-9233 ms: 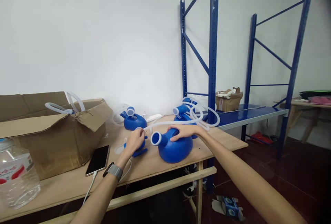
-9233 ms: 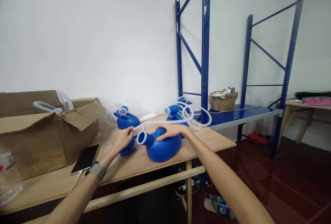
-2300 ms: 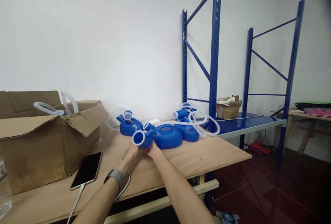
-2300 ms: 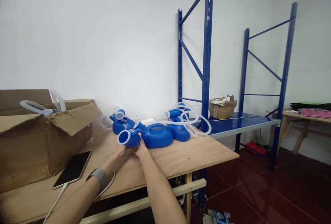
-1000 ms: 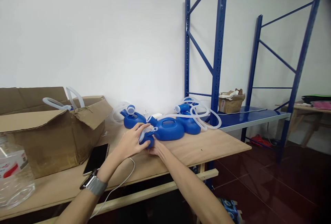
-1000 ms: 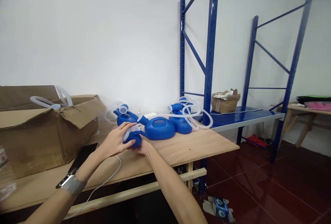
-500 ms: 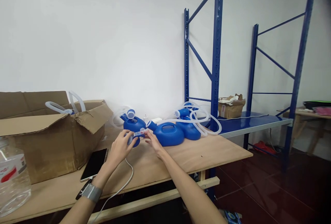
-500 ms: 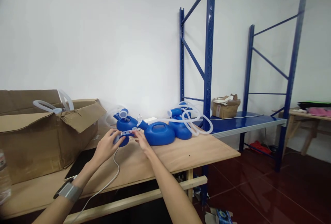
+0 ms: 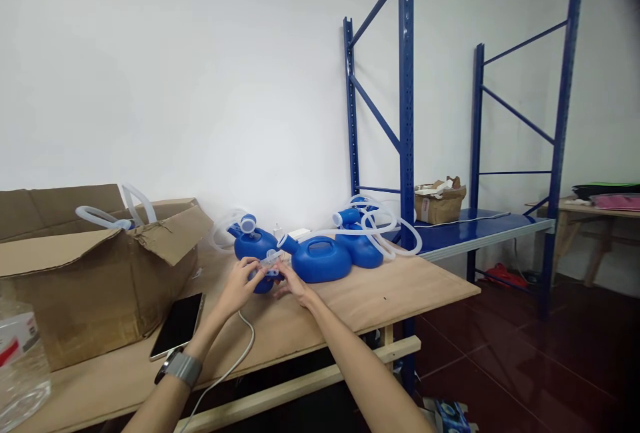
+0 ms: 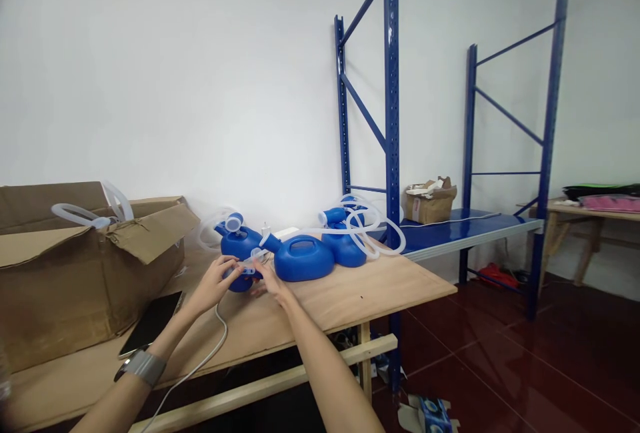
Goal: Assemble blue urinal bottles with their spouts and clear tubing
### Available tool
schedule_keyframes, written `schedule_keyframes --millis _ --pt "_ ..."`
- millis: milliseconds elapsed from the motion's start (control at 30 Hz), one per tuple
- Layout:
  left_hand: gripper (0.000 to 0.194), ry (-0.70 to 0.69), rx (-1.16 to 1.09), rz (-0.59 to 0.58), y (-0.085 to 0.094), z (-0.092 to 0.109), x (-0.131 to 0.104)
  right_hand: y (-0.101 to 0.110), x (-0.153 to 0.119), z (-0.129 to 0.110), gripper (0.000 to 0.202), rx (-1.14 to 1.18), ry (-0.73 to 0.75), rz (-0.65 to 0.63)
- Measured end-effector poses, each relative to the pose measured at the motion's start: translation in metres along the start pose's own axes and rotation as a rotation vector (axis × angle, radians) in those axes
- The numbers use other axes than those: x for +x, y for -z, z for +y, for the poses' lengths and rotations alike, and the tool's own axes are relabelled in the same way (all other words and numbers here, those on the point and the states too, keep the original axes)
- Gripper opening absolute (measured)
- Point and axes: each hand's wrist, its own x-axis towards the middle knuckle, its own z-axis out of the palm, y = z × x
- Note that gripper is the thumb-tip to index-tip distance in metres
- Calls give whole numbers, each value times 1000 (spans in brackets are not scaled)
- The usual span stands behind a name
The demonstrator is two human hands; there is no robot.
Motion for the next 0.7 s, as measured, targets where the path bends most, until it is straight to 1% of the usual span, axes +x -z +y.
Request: schedule_keyframes --millis 100,200,267,400,533,700 --pt "44 31 -25 -37 4 -5 2 0 2 3 36 -140 70 -36" --pt "46 33 3 -72 5 -6 2 -1 6 7 36 -193 73 -4" --pt "48 28 23 -89 5 -3 2 -1 9 9 40 -209 83 10" --pt "49 19 32 -120 5 4 3 0 10 9 44 -219 89 -16" --pt "47 39 -19 -167 9 7 5 0 6 5 41 -204 89 -9" --pt "42 32 -4 -188 17 8 5 1 1 3 35 -216 111 -72"
